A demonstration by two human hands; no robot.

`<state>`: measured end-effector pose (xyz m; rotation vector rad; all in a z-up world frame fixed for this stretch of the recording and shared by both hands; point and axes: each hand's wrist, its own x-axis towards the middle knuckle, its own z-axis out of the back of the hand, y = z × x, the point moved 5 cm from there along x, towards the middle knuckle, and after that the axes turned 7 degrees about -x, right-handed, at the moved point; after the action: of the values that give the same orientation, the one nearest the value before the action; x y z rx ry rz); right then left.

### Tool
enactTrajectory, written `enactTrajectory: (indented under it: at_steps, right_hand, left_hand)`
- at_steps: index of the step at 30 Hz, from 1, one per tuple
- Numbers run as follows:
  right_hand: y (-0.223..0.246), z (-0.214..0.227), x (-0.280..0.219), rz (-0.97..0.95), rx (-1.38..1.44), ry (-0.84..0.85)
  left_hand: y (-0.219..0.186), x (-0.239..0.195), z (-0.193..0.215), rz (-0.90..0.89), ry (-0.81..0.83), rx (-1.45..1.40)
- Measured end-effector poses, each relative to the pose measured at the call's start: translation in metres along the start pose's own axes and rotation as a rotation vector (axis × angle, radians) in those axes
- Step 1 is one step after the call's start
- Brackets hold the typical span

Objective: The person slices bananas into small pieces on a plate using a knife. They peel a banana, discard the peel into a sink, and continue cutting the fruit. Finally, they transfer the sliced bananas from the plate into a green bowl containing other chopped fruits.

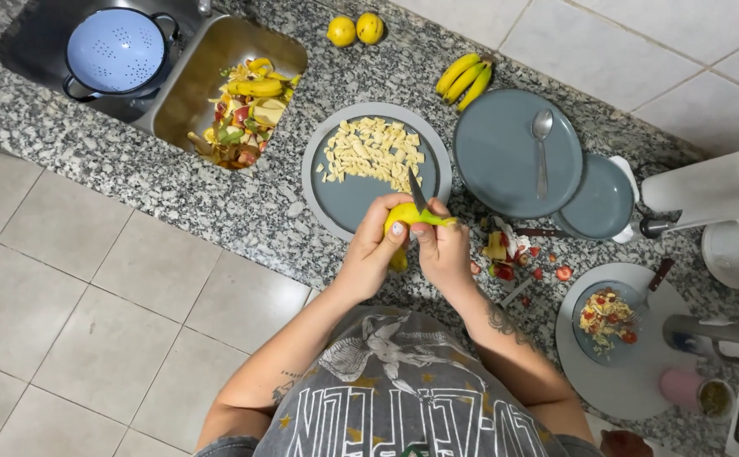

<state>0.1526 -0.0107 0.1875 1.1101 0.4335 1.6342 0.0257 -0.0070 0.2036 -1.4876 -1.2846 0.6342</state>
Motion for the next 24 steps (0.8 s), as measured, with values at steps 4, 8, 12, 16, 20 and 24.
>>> enactTrajectory:
  at_steps: [4,8,12,16,20,24]
  right_hand:
    - [-0.038,0.002,-0.007,0.106,-0.156,-0.106]
    - [-0.021,0.005,-0.001,0.326,-0.505,-0.184]
    - [-0.026,-0.008,-0.018,0.607,-0.722,-0.21]
    - [0.008,-0.011,-0.022,0.724,-0.741,-0.16]
    - [0.031,-0.008,-0.031,0.763,-0.611,-0.09]
    - [0.038,-0.005,-0.031,0.742,-0.503,-0.098]
  left_hand:
    - [0.023,0.002,0.001,0.058,-0.056,-0.199]
    - [0.03,0.002,0.004,0.125,-0.167,-0.371]
    - [0.041,0.005,0.009,0.251,-0.269,-0.475]
    - [0.048,0.015,0.028,0.349,-0.329,-0.573]
    - [0.049,0.022,0.059,0.404,-0.466,-0.621]
    - [0.068,0.021,0.088,0.402,-0.614,-0.769]
